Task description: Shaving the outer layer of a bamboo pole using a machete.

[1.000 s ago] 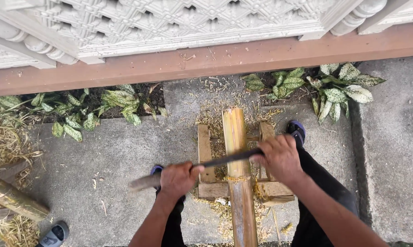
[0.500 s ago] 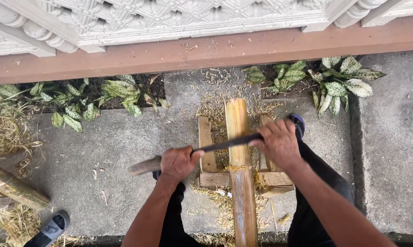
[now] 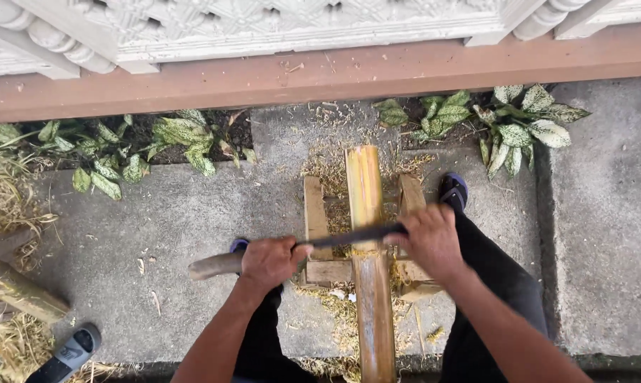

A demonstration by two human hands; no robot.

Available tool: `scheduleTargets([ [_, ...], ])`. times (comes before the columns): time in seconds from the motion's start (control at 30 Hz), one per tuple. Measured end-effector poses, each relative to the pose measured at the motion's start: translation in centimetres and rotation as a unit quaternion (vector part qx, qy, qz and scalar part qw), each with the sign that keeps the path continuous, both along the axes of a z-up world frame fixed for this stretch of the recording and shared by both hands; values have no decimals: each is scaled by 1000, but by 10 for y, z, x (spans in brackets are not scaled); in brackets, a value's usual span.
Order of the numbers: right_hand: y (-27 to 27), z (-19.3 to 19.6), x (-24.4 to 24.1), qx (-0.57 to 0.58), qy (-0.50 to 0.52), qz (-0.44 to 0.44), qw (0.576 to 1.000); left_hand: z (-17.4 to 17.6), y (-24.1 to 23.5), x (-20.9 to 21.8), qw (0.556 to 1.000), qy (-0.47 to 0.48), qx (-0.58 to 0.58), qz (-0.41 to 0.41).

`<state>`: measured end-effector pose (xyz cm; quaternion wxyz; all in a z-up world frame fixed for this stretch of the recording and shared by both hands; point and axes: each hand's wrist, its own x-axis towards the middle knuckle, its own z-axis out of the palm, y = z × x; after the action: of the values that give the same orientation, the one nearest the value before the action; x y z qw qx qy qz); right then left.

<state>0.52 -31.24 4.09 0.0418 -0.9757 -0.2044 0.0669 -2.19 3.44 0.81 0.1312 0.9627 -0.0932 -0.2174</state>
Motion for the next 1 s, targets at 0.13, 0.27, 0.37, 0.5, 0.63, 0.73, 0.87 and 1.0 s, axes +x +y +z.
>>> scheduleTargets([
  [0.13, -2, -1, -34, 33, 51, -91, 994, 33, -9, 10, 984, 146, 65, -77],
  [0.27, -31, 32, 10, 51, -137, -88, 985, 23, -28, 34, 1000, -9, 15, -7],
  [0.37, -90, 40, -32, 145, -192, -181, 954, 31, -44, 12, 993, 50, -2, 110],
  [0.5, -166, 13, -104, 226, -110, -359, 899, 31, -46, 1, 984, 175, 25, -30],
  [0.63, -192, -47, -152, 144, -36, -411, 900, -2, -40, -11, 993, 17, -6, 113],
  [0.73, -188, -46, -144, 161, -24, -380, 910, -10, -28, -25, 993, 81, 10, -81],
  [0.87, -179, -43, -138, 166, -25, -392, 905, -34, -22, -38, 998, 34, -32, 36],
  [1.0, -122, 0, -106, 157, -106, -246, 951, 15, -33, -43, 995, 68, -41, 62],
])
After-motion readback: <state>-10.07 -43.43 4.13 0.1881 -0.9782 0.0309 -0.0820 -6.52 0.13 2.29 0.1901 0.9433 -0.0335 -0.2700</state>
